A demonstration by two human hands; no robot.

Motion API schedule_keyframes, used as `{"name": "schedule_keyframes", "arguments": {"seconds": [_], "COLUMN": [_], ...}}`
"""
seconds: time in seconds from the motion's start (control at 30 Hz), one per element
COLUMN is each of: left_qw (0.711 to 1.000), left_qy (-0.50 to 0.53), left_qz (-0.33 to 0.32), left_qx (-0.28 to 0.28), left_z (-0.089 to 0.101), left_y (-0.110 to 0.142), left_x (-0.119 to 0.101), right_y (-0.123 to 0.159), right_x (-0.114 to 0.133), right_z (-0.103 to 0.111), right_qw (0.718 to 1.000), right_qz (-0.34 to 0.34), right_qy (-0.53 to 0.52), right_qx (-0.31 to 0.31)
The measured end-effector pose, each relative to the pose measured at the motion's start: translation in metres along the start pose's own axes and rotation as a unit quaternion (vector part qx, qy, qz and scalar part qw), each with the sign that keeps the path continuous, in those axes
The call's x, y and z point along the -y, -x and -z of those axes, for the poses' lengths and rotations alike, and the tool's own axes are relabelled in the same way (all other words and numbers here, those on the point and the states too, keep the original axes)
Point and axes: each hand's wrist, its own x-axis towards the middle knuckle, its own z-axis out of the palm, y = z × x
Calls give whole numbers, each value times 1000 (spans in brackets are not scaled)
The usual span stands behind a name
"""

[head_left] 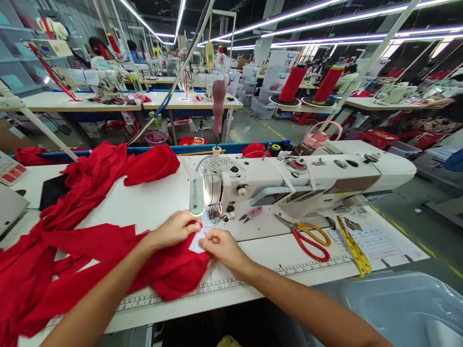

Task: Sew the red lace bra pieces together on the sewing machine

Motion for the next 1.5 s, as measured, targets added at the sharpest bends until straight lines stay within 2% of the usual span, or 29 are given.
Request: {"name": "schedule_keyframes", "arguments": {"seconds": [0.07,0.13,0.27,0.33,0.37,0.43,0.5,0.53,0.57,0.63,0.7,0.8,0.93,1.23,1.5], "left_qw": [999,998,997,999,1000,995,970,952,934,907,892,883,885,895,900], "left_qy": [32,56,69,41,14,-59,-135,-164,-183,-206,-219,-227,-216,-190,-183], "left_qz": [-2,0,17,22,13,-35,-101,-132,-161,-210,-242,-257,-256,-235,-222], "left_qx": [2,-1,10,4,-12,-78,-174,-221,-260,-302,-313,-321,-323,-328,-326], "left_z": [-26,-34,-20,-14,-13,-16,-24,-28,-31,-35,-36,-35,-37,-45,-49], "left_y": [-4,-3,4,9,13,24,36,43,48,57,62,64,63,64,66], "left_x": [4,6,0,-6,-9,-14,-17,-18,-18,-19,-19,-21,-21,-15,-11], "right_y": [6,9,3,-1,-2,0,4,8,11,15,18,18,17,15,10], "right_x": [-3,-2,-1,-5,-7,-10,-9,-7,-4,4,11,17,19,17,16], "right_z": [25,39,39,31,28,24,23,24,25,26,27,27,26,22,24], "right_qw": [1000,999,993,974,949,863,778,758,757,787,818,836,834,819,843], "right_qz": [-15,-15,29,109,170,310,416,445,460,459,439,413,405,375,368], "right_qy": [14,38,108,201,264,390,463,471,461,412,372,358,366,429,379], "right_qx": [13,28,44,2,-29,-85,-91,-74,-52,-15,4,39,77,70,100]}}
